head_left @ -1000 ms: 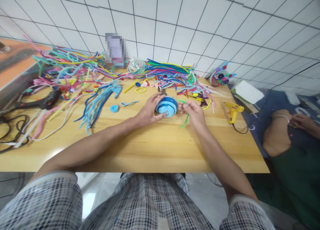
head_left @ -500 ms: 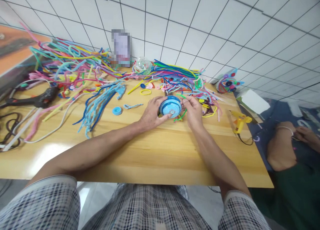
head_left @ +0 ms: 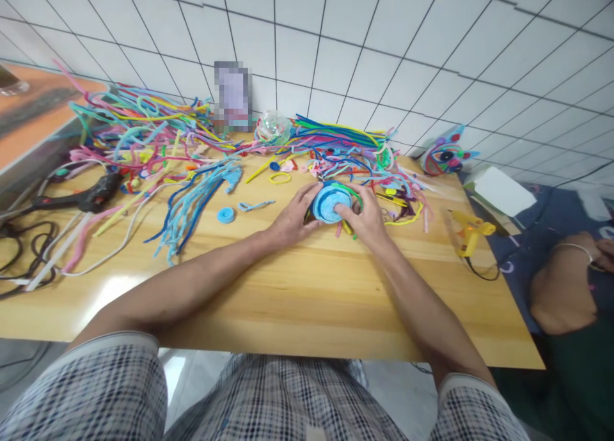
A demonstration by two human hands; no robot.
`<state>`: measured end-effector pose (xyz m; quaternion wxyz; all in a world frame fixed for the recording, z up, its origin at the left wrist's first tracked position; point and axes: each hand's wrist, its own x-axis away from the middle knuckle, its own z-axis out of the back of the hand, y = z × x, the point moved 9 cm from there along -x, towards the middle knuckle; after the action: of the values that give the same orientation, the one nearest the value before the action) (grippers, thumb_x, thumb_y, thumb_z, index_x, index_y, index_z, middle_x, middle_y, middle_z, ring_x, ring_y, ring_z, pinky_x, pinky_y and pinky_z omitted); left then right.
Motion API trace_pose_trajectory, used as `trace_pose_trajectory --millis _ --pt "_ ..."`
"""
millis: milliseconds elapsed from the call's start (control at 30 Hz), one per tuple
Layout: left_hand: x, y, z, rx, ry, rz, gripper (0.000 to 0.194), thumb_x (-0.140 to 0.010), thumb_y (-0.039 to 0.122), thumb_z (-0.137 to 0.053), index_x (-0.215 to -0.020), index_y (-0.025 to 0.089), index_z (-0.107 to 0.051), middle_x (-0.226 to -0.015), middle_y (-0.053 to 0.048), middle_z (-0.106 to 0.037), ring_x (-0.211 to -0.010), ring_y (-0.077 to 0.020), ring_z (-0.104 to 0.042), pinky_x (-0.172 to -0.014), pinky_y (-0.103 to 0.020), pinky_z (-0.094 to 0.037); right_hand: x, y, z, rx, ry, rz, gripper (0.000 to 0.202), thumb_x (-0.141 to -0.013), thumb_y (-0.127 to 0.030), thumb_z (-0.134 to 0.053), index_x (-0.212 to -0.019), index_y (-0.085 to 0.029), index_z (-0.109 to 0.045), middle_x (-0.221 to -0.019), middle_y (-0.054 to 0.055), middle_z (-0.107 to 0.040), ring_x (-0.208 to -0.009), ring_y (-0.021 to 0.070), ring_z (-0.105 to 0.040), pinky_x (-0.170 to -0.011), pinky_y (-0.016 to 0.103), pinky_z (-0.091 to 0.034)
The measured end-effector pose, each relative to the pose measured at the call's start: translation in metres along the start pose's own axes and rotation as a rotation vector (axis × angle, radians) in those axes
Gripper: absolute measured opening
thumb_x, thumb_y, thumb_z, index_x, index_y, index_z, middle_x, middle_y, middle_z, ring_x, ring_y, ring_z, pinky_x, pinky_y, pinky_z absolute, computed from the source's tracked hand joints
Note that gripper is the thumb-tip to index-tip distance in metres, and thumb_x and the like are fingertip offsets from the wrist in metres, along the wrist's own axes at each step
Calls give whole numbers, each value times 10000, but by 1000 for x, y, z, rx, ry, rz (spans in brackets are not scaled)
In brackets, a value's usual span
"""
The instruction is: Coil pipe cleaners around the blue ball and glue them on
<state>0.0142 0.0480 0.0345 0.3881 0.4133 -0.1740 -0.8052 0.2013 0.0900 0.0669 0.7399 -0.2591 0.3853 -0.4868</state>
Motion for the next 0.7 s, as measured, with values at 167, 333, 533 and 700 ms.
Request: trace_pose_trajectory --millis 167,333,533,700 --pt "5 -2 6 -108 18 81 996 -950 413 -816 -1737 184 -251 -1711 -255 -424 -1622 -411 -449 -1334 -633 -429 1 0 -7 165 -87 73 867 -793 -611 -885 -1538 -270 -603 -1394 142 -673 -1288 380 -642 -1094 555 -552" --pt "16 -13 7 -233 9 231 904 -927 293 -778 -1707 186 -333 -1536 -223 -560 -1406 -387 -646 -1161 -580 -588 4 2 -12 205 -88 80 887 -823 -568 -873 -1592 -260 -553 -1447 158 -655 -1356 400 -627 -1110 573 -555" --pt "13 -31 16 -275 63 311 790 -945 220 -682 -1681 210 -394 -1535 -207 -527 -1159 -295 -746 -981 -463 -674 -4 0 -22 217 -73 86 885 -846 -582 -867 -1613 -282 -541 -1480 155 -637 -1397 396 -625 -1152 563 -554" --pt "11 -33 21 -332 96 376 801 -932 202 -659 -1685 198 -386 -1541 -225 -512 -1128 -307 -746 -946 -490 -683 -11 -4 -31 195 -73 106 868 -876 -580 -851 -1619 -271 -527 -1532 162 -621 -1439 392 -601 -1196 562 -535"
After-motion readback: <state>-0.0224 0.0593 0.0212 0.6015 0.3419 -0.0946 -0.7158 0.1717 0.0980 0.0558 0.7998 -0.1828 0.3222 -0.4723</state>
